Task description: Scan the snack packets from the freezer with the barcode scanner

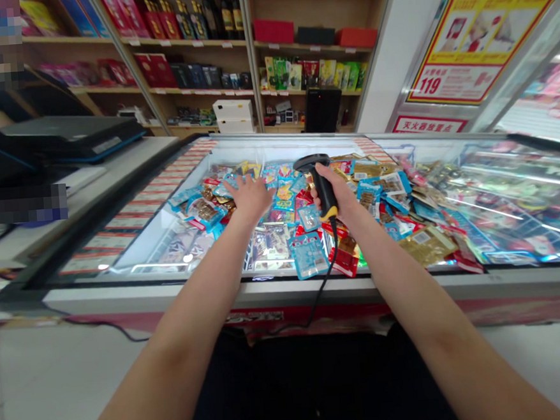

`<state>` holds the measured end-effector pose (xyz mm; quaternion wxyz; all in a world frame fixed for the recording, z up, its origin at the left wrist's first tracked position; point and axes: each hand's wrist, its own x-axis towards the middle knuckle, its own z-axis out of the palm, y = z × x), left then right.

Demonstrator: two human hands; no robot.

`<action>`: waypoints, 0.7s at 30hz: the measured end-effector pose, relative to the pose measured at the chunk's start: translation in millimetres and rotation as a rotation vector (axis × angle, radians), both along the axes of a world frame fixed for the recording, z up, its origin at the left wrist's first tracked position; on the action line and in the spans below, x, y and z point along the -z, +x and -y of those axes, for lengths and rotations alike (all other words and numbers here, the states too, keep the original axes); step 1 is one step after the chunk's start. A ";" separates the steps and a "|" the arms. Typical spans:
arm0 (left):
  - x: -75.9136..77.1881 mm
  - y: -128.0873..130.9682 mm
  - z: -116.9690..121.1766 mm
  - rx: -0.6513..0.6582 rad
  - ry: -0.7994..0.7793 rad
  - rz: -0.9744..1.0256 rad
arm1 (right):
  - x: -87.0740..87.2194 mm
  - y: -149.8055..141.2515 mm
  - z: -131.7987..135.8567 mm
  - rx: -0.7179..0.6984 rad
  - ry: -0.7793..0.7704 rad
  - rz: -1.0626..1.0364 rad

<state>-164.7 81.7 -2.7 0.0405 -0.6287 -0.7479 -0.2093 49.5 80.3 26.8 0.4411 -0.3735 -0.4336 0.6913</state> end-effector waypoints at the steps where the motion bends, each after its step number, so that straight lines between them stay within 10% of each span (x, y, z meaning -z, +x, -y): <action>1: 4.9 2.7 3.0 0.030 -0.011 -0.029 | 0.0 0.4 -0.2 0.004 0.001 -0.004; 21: 20.4 -61.9 39.0 0.158 0.020 -0.205 | 0.1 1.9 -2.4 0.030 0.002 -0.065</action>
